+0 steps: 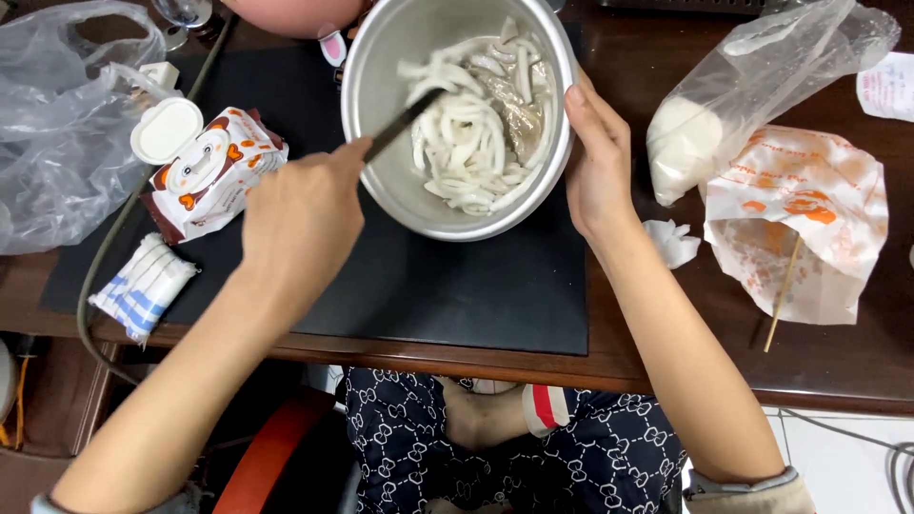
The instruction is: Stirring and mixing white noodle-like ingredients in a metal bowl using chopsticks.
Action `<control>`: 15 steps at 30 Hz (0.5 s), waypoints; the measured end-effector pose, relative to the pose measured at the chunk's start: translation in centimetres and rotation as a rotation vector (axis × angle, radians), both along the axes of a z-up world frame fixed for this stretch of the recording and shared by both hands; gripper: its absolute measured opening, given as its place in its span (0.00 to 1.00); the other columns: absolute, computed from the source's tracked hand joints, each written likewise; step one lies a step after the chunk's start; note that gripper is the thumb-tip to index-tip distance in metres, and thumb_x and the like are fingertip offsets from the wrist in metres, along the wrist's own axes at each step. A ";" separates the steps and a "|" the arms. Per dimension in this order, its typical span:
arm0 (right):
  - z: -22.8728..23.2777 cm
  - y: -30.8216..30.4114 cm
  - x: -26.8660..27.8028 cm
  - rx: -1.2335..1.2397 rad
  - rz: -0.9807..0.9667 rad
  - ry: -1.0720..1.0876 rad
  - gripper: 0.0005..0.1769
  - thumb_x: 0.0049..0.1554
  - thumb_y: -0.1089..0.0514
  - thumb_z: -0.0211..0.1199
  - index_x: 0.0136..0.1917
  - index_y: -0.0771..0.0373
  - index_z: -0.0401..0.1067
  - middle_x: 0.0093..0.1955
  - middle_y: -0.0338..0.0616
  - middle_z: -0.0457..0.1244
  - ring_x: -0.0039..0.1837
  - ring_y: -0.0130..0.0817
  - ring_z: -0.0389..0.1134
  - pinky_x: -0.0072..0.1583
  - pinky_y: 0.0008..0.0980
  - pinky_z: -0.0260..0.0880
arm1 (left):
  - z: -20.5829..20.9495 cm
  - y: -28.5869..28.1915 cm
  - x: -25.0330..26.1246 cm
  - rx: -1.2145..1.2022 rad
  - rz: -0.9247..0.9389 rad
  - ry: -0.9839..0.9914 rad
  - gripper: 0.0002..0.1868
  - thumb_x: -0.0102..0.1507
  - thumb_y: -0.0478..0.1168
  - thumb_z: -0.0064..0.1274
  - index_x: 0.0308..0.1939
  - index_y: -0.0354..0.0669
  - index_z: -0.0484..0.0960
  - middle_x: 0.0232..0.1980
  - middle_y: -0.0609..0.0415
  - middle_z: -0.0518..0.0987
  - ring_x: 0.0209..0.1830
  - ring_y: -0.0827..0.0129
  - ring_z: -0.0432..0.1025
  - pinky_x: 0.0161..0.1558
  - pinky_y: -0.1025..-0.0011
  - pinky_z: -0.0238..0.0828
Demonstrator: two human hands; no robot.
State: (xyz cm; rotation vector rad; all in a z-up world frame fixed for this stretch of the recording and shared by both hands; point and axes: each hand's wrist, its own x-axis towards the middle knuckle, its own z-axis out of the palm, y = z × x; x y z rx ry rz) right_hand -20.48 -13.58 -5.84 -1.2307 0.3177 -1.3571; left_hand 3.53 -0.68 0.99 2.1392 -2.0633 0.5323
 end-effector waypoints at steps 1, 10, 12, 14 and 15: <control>0.0 0.0 0.1 -0.001 0.005 0.000 0.27 0.68 0.48 0.55 0.74 0.65 0.62 0.76 0.46 0.57 0.79 0.39 0.56 0.79 0.37 0.57 | 0.0 0.2 0.6 -0.001 0.005 0.000 0.29 0.58 0.30 0.44 0.62 0.52 0.82 0.28 0.45 0.80 0.23 0.34 0.74 0.19 0.43 0.67; -0.1 -0.2 0.1 -0.004 -0.011 -0.011 0.27 0.67 0.48 0.55 0.72 0.66 0.64 0.77 0.48 0.56 0.79 0.38 0.56 0.79 0.35 0.57 | 3.2 3.0 -2.7 0.405 0.217 -0.021 0.10 0.67 0.38 0.40 0.42 0.50 0.80 0.30 0.40 0.81 0.30 0.35 0.77 0.29 0.43 0.72; 0.1 0.0 0.1 -0.042 -0.030 0.039 0.25 0.68 0.47 0.54 0.71 0.65 0.66 0.79 0.49 0.53 0.82 0.40 0.52 0.80 0.37 0.54 | 4.4 3.4 -4.2 0.554 0.243 0.098 0.13 0.69 0.41 0.40 0.37 0.49 0.81 0.30 0.40 0.80 0.31 0.34 0.74 0.33 0.44 0.71; 0.0 0.0 0.0 -0.047 -0.027 0.044 0.25 0.68 0.48 0.54 0.72 0.65 0.64 0.79 0.50 0.53 0.82 0.41 0.51 0.81 0.38 0.53 | 4.8 3.4 -4.8 0.577 0.227 0.097 0.12 0.69 0.41 0.40 0.40 0.52 0.81 0.31 0.41 0.80 0.31 0.34 0.73 0.33 0.45 0.70; -0.1 0.0 0.1 -0.052 -0.026 0.047 0.25 0.69 0.48 0.53 0.73 0.65 0.63 0.80 0.50 0.52 0.83 0.42 0.49 0.82 0.39 0.52 | 5.0 3.4 -5.1 0.600 0.210 0.095 0.12 0.69 0.42 0.40 0.42 0.55 0.81 0.32 0.41 0.80 0.32 0.35 0.73 0.34 0.45 0.70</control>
